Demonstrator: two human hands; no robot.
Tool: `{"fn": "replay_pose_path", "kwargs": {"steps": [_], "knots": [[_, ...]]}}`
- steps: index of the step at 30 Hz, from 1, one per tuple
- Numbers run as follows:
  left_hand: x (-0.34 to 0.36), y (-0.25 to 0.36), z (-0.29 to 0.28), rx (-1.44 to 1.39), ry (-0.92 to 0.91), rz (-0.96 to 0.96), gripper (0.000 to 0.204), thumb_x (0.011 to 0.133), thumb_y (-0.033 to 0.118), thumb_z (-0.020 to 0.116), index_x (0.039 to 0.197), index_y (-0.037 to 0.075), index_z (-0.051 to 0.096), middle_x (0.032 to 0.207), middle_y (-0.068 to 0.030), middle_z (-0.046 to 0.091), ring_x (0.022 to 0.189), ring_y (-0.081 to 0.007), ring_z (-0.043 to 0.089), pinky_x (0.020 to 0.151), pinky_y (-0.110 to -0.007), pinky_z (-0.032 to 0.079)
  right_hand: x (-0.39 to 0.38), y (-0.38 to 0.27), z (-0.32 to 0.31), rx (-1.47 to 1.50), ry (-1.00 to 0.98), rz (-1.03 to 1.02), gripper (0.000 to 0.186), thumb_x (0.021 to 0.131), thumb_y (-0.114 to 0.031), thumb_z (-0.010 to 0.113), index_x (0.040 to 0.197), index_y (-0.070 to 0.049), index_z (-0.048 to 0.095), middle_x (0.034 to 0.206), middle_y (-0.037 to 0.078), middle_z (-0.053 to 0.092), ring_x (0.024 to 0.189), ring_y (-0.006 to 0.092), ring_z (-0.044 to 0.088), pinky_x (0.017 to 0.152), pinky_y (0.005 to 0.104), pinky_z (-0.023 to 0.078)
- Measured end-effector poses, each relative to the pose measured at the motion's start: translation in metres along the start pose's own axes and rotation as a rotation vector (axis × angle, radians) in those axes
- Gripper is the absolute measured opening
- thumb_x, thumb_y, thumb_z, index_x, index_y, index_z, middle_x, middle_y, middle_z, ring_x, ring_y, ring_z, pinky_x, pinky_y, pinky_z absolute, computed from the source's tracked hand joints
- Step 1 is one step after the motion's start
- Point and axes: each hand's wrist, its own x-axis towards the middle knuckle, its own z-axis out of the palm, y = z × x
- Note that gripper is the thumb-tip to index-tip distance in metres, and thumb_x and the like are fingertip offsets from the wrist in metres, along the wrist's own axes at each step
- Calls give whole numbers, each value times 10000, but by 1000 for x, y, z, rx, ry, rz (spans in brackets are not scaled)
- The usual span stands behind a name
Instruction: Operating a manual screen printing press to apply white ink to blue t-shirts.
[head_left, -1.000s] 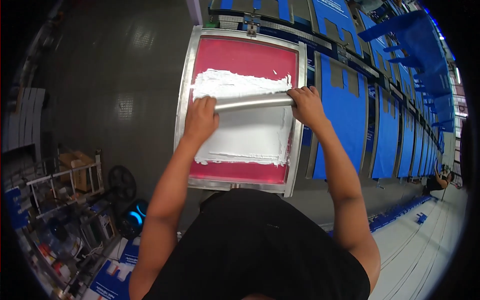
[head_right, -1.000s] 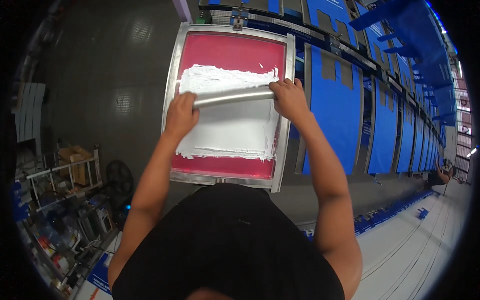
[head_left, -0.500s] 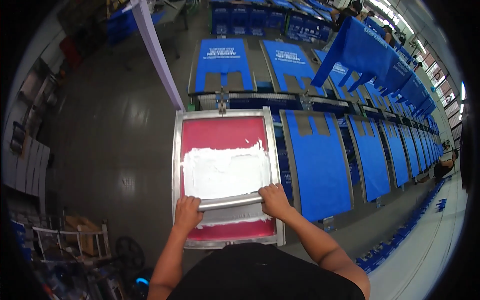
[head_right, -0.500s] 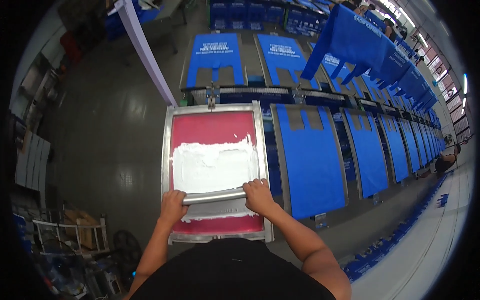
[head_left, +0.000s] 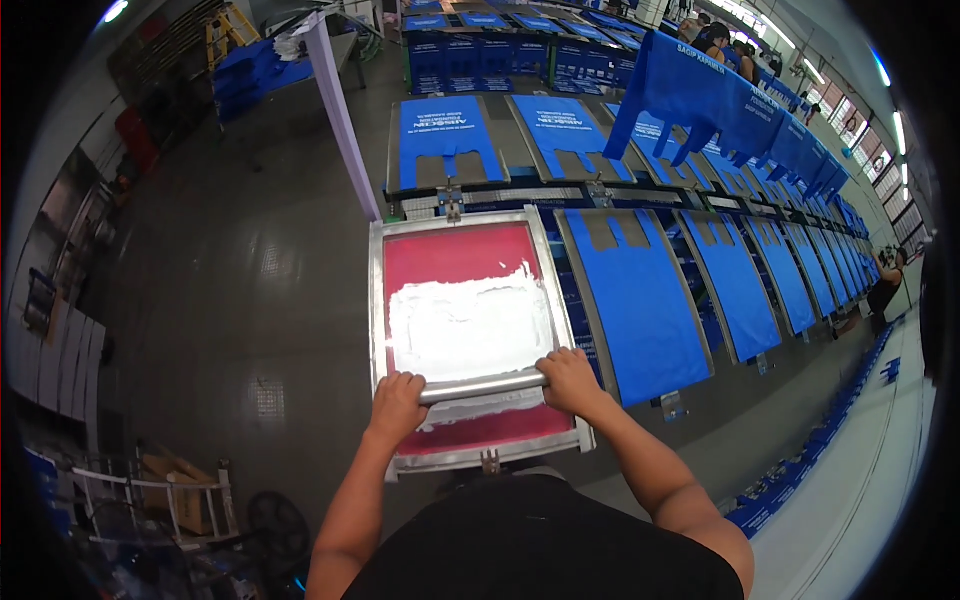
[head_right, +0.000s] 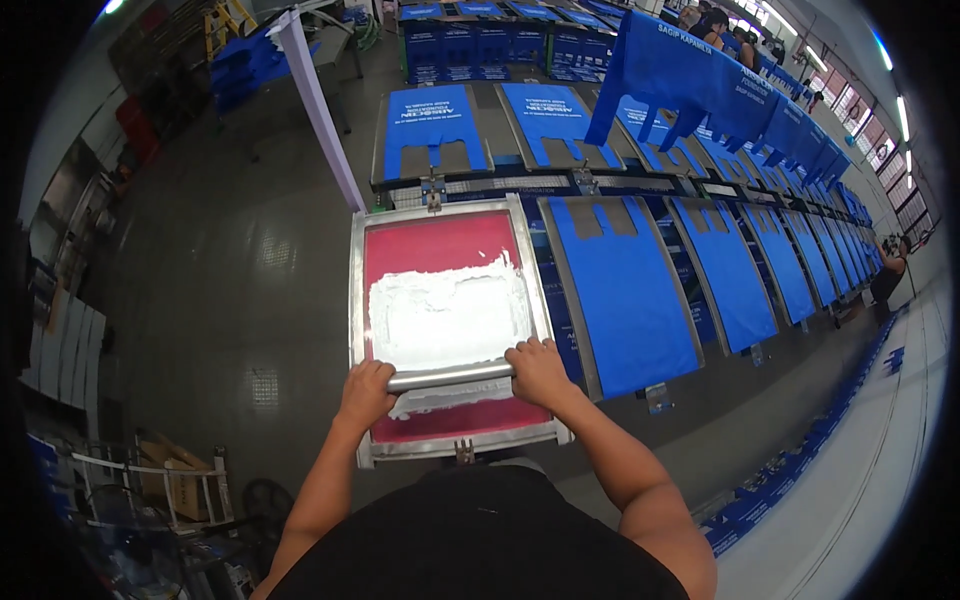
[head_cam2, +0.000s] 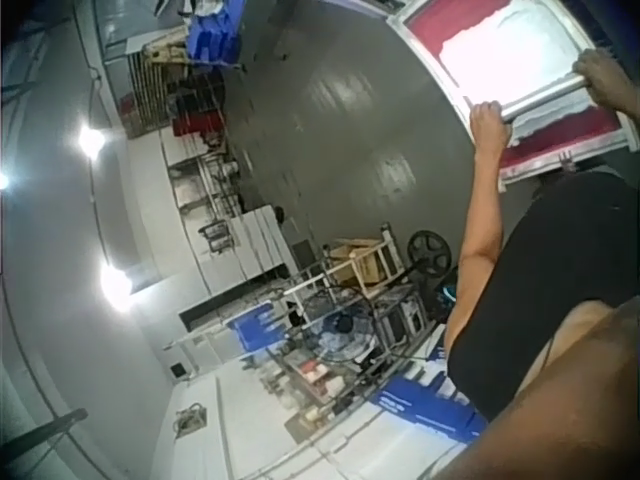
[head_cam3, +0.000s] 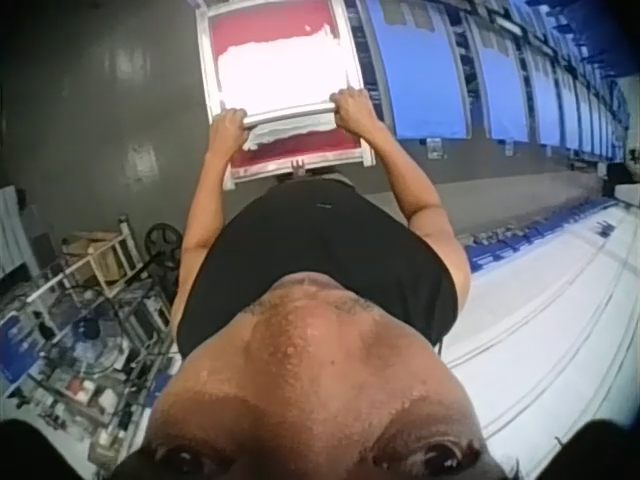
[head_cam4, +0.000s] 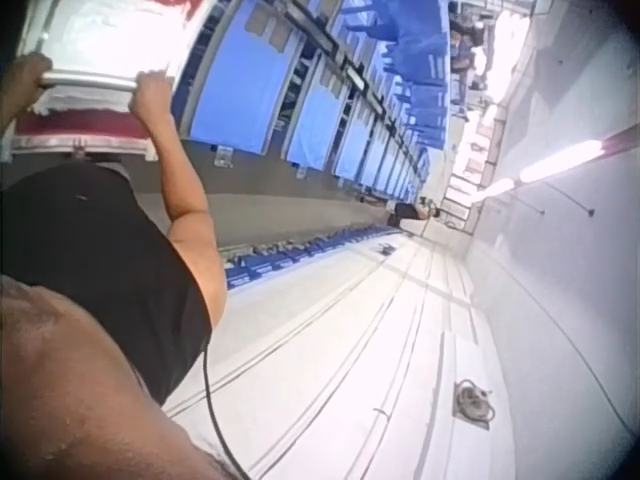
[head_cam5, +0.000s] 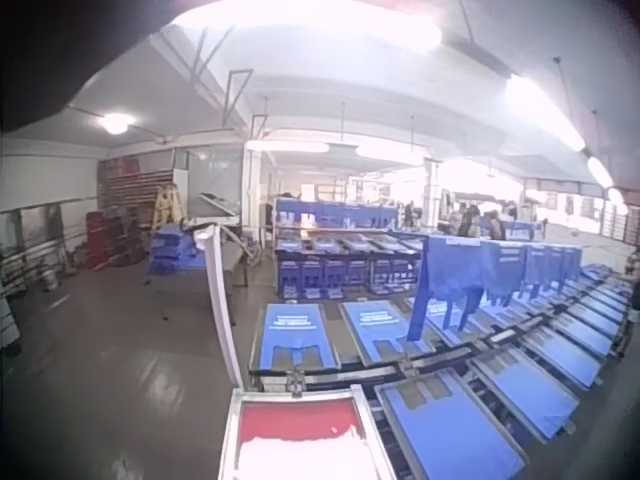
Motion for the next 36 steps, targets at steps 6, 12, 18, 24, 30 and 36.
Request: {"fn": "replay_pose_path", "kwargs": {"steps": [6, 12, 18, 24, 30, 36], "knots": [[-14, -1, -5, -22, 43, -12, 243, 616, 66, 703, 820, 65, 573, 813, -122, 606, 844, -327, 590, 754, -443, 463, -3, -18, -14, -55, -23, 10, 274, 632, -96, 633, 906, -84, 629, 884, 101, 618, 918, 294, 587, 884, 471, 384], [-6, -16, 6, -7, 25, -67, 260, 667, 84, 671, 926, 68, 679, 852, -137, 666, 847, -331, 624, 777, -446, 501, 14, -20, -2, 9, -106, 69, 178, 681, -52, 592, 853, -64, 635, 750, 186, 642, 767, 377, 631, 719, 487, 489], [10, -25, 25, -41, 53, -50, 165, 661, 78, 683, 811, 55, 618, 790, -134, 630, 829, -327, 605, 771, -440, 475, 28, 5, 24, 79, -86, 8, 259, 676, -39, 589, 929, -51, 643, 800, 188, 644, 809, 385, 623, 740, 495, 479], [-53, 6, 42, -101, -7, -86, 324, 597, 17, 706, 906, 51, 614, 866, -110, 623, 873, -307, 583, 790, -419, 459, -29, -13, 35, 170, -100, -18, 326, 646, -6, 589, 966, -53, 629, 844, 145, 651, 844, 352, 607, 806, 449, 451], [-33, 7, 67, -70, -18, -141, 380, 575, 10, 709, 939, 40, 606, 907, -102, 615, 874, -304, 567, 801, -407, 447, -16, 9, 66, 163, -100, -7, 360, 629, 2, 591, 982, -58, 621, 880, 126, 653, 880, 318, 603, 846, 423, 432], [-27, 4, 80, -82, -116, -218, 367, 559, 11, 697, 916, 34, 617, 903, -123, 624, 866, -315, 582, 794, -426, 468, 2, 21, 66, 174, -392, 103, 393, 607, -9, 599, 994, -69, 623, 961, 124, 659, 932, 300, 605, 915, 436, 420]]}}
